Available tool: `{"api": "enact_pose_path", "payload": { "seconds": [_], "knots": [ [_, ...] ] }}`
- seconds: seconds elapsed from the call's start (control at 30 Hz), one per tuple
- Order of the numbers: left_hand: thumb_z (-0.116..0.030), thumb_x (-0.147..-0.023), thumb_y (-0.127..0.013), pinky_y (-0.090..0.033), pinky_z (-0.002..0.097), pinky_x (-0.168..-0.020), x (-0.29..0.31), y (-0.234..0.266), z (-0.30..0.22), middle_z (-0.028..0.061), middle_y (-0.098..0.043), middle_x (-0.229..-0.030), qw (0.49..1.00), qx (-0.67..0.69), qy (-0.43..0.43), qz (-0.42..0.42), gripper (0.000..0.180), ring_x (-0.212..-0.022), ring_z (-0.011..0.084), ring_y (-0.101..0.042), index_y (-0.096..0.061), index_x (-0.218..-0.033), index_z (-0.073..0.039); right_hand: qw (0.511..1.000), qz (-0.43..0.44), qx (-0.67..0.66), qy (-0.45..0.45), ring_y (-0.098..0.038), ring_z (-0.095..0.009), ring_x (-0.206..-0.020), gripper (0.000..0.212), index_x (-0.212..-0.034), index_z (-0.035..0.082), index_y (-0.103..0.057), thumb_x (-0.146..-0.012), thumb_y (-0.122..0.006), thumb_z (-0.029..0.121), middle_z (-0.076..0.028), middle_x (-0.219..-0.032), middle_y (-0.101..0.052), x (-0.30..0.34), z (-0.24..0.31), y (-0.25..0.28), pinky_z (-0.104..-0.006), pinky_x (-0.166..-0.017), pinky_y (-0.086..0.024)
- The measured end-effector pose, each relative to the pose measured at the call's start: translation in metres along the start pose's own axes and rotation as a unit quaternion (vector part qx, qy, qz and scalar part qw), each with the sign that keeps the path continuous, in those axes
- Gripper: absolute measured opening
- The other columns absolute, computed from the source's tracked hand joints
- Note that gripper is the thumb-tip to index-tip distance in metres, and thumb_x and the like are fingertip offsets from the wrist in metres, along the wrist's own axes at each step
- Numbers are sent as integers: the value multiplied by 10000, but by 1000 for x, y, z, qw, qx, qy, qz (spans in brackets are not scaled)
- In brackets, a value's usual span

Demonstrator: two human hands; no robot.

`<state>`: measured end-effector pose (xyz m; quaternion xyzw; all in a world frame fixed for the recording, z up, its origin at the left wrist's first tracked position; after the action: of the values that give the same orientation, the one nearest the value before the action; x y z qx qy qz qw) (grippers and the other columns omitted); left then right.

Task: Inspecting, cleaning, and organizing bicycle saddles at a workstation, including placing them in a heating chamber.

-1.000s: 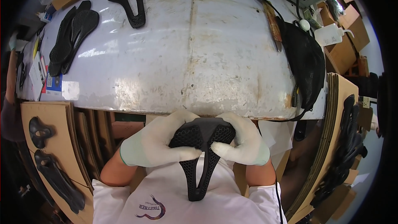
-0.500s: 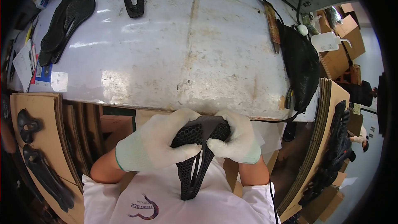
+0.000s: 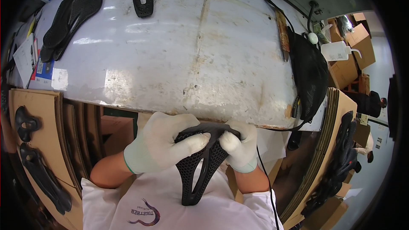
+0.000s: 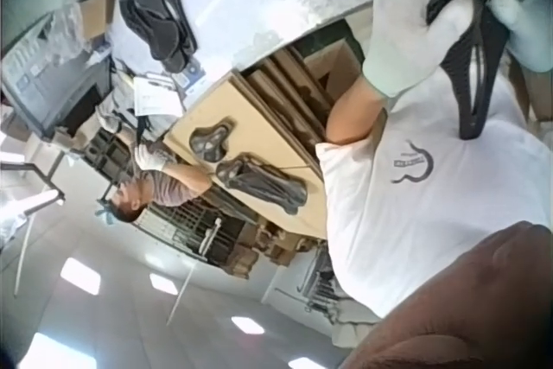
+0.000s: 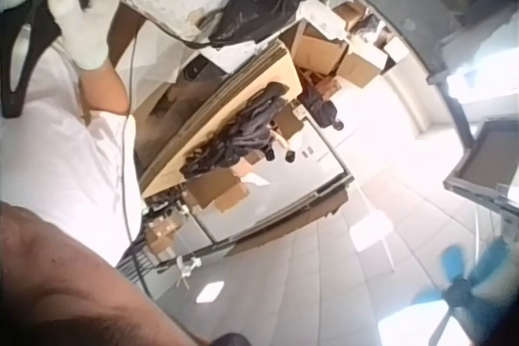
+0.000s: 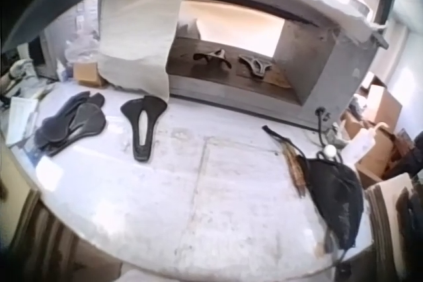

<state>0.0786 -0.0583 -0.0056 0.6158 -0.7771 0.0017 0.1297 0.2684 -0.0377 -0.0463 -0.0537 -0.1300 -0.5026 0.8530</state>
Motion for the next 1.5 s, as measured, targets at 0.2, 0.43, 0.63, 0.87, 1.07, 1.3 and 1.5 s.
{"api": "enact_pose_path", "payload": {
  "seconds": [0.2, 0.43, 0.63, 0.87, 1.07, 1.3, 1.5],
  "knots": [
    [-209, -850, -812, -535, 317, -655, 2, 0, 13, 135, -728, -826, 994, 75, 81, -3, 274, -724, 179, -708, -744, -968, 28, 992, -43, -113, 47, -703, -211, -729, 644, -960, -64, -758, -987, -601, 559, -144, -813, -735, 7, -43, -5, -336, -661, -548],
    [-403, -843, -713, -537, 388, -645, -2, 3, 23, 185, -683, -782, 984, 82, -99, 123, 512, -672, 323, -670, -723, -1085, 48, 992, -24, -90, 90, -751, -285, -852, 823, -1037, -86, -741, -1044, -425, 675, -175, -909, -758, 3, -28, 13, -388, -752, -576],
    [-418, -953, -662, -579, 443, -659, -2, 12, -64, 162, -719, -928, 924, -101, -361, -68, 437, -792, 393, -729, -725, -1006, 11, 992, 112, -25, 48, -688, -337, -1162, 968, -1319, -92, -615, -1032, -312, 781, -240, -1210, -702, -24, 36, 12, -419, -1009, -523],
    [-349, -925, -632, -587, 450, -843, 4, -34, -61, 211, -724, -1214, 889, -331, -315, 27, 471, -993, 411, -719, -743, -1275, -53, 963, -100, 91, 235, -649, -497, -823, 771, -958, -35, -683, -1066, -328, 641, -262, -837, -646, -31, 67, 41, -518, -717, -512],
    [-410, -997, -588, -565, 428, -930, -42, 2, 9, 216, -671, -1344, 919, -230, -316, 48, 568, -1147, 373, -690, -635, -1426, -41, 933, -137, 223, 248, -622, -460, -742, 656, -761, -8, -621, -993, -504, 595, -220, -725, -595, -48, 34, 48, -528, -679, -485],
    [-445, -1021, -566, -544, 416, -964, -81, 60, 110, 218, -623, -1414, 955, -14, -293, -29, 638, -1234, 356, -648, -540, -1506, -31, 914, -181, 262, 250, -636, -442, -747, 542, -890, -6, -646, -924, -684, 534, -190, -750, -627, -46, 22, 52, -493, -710, -520],
    [-474, -1042, -547, -527, 406, -993, -118, 111, 164, 221, -581, -1474, 955, 144, -228, -125, 704, -1309, 340, -613, -458, -1575, -22, 972, 32, -188, 135, -587, -205, -622, 514, -1024, -57, -668, -998, -690, 456, -65, -708, -636, -13, 38, 62, -373, -589, -499]
  ]
}}
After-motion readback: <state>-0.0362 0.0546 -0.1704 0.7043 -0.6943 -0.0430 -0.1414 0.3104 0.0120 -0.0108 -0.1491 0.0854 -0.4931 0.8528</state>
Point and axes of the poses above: each hand's wrist, its own x-axis away from the middle knuckle, its own y-axis out of the back of the hand, z = x × y, the point moved 7 cm from there along -x, towards the middle knuckle
